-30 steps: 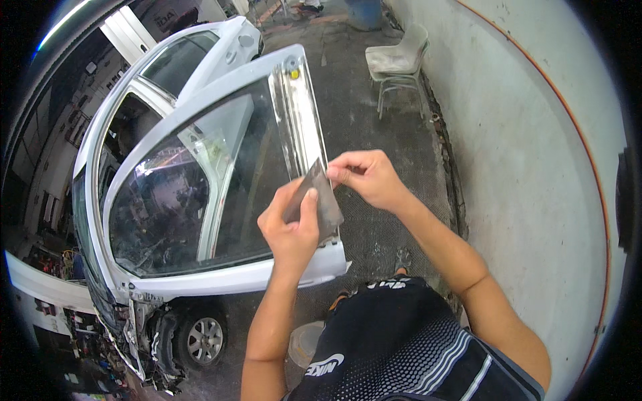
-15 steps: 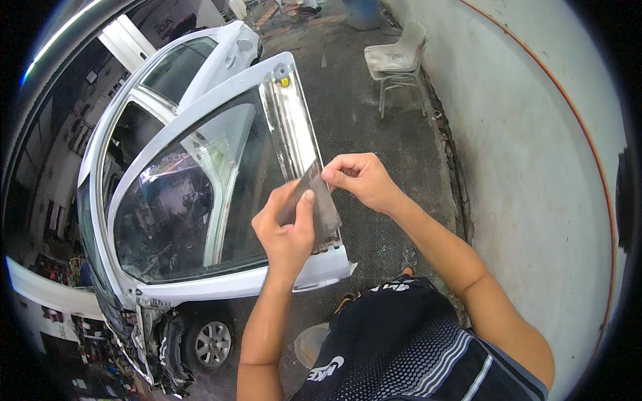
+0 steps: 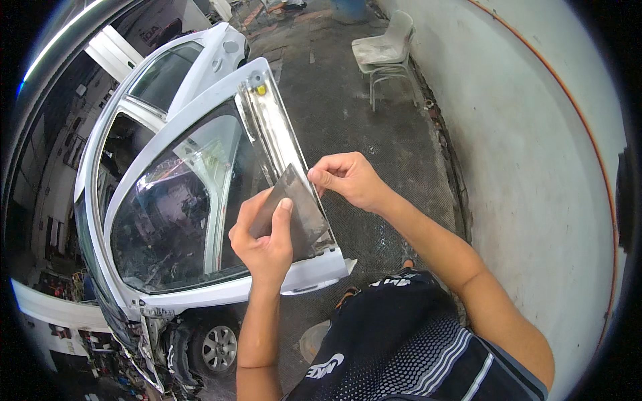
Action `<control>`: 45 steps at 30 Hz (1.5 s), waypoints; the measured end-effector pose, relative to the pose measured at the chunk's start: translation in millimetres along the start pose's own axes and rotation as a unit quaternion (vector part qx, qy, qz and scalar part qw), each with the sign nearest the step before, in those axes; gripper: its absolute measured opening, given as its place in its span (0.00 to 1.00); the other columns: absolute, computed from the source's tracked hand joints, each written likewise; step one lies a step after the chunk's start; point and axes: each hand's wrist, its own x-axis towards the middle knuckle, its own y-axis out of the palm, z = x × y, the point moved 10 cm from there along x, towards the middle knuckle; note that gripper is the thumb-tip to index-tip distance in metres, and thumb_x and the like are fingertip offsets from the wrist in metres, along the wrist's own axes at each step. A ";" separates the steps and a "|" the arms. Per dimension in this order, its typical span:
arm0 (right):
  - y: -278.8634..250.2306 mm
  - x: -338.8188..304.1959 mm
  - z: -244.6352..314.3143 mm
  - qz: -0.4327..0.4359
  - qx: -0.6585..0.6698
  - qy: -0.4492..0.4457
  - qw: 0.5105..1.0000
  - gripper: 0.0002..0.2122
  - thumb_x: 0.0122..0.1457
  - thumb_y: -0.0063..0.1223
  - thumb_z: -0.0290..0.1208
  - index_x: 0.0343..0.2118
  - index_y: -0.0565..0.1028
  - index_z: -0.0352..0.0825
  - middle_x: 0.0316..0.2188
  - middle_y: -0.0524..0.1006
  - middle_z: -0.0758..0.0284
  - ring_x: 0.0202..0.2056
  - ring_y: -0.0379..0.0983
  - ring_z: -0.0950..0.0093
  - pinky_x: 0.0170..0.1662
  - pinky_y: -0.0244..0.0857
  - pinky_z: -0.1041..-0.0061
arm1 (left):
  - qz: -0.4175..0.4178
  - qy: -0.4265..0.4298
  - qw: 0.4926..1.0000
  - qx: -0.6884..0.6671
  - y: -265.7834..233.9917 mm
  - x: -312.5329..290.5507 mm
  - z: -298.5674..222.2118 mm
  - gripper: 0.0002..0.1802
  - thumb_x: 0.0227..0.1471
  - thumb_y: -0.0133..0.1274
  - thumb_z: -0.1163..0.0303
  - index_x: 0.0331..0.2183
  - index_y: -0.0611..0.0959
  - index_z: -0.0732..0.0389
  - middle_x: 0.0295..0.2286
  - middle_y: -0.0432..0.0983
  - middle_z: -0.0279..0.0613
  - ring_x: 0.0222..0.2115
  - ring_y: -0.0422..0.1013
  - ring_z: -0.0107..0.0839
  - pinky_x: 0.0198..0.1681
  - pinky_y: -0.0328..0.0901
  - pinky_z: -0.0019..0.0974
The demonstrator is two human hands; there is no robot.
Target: The person sands the exterior edge of a white car door using a sanding block. The person repeatedly rubs the sanding block along the door frame and window trim, focusing on smoothing the surface.
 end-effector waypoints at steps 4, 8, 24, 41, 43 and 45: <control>-0.7 -7.5 17.1 -0.049 -0.034 -0.052 0.997 0.12 0.69 0.54 0.30 0.48 0.78 0.27 0.36 0.83 0.67 0.35 0.78 0.80 0.43 0.74 0.77 | -0.011 -0.003 1.000 -0.023 3.0 -8.7 1.9 0.12 0.54 0.63 0.78 0.42 0.84 0.69 0.34 0.84 0.45 0.34 0.78 0.26 0.39 0.71 0.30; -3.2 -16.4 30.6 -0.115 -0.090 -0.086 0.986 0.10 0.68 0.55 0.29 0.47 0.80 0.28 0.35 0.83 0.67 0.35 0.79 0.80 0.42 0.73 0.79 | -0.044 -0.044 0.997 -0.035 -6.1 -29.3 9.3 0.12 0.54 0.63 0.78 0.42 0.84 0.69 0.35 0.83 0.44 0.35 0.78 0.26 0.41 0.71 0.30; 9.8 -84.6 -9.1 -0.090 0.035 0.109 0.989 0.05 0.62 0.63 0.25 0.37 0.83 0.28 0.30 0.82 0.68 0.32 0.77 0.82 0.38 0.72 0.81 | -0.002 -0.199 0.957 -0.209 -3.4 -73.8 48.8 0.13 0.53 0.65 0.78 0.42 0.84 0.69 0.35 0.82 0.42 0.34 0.77 0.24 0.40 0.70 0.27; -11.5 -19.7 26.2 -0.187 -0.081 -0.021 0.979 0.12 0.66 0.61 0.34 0.44 0.82 0.30 0.37 0.83 0.68 0.39 0.76 0.83 0.45 0.70 0.82 | -0.028 -0.182 0.973 -0.139 -14.3 -75.4 48.0 0.13 0.53 0.64 0.76 0.42 0.83 0.69 0.34 0.81 0.39 0.34 0.75 0.24 0.42 0.69 0.28; -5.1 -12.7 27.0 -0.176 -0.091 -0.018 0.980 0.11 0.66 0.62 0.33 0.43 0.82 0.29 0.35 0.81 0.71 0.37 0.74 0.85 0.42 0.68 0.84 | -0.036 -0.172 0.975 -0.134 -18.4 -76.4 45.3 0.13 0.54 0.64 0.77 0.42 0.83 0.69 0.35 0.81 0.40 0.34 0.75 0.24 0.42 0.69 0.28; -2.4 -9.8 22.9 -0.161 -0.112 -0.003 0.981 0.10 0.65 0.63 0.32 0.41 0.82 0.29 0.33 0.81 0.73 0.35 0.72 0.88 0.40 0.67 0.86 | -0.047 -0.155 0.978 -0.130 -25.5 -78.3 46.3 0.13 0.55 0.63 0.79 0.43 0.83 0.69 0.37 0.82 0.42 0.36 0.76 0.25 0.43 0.70 0.29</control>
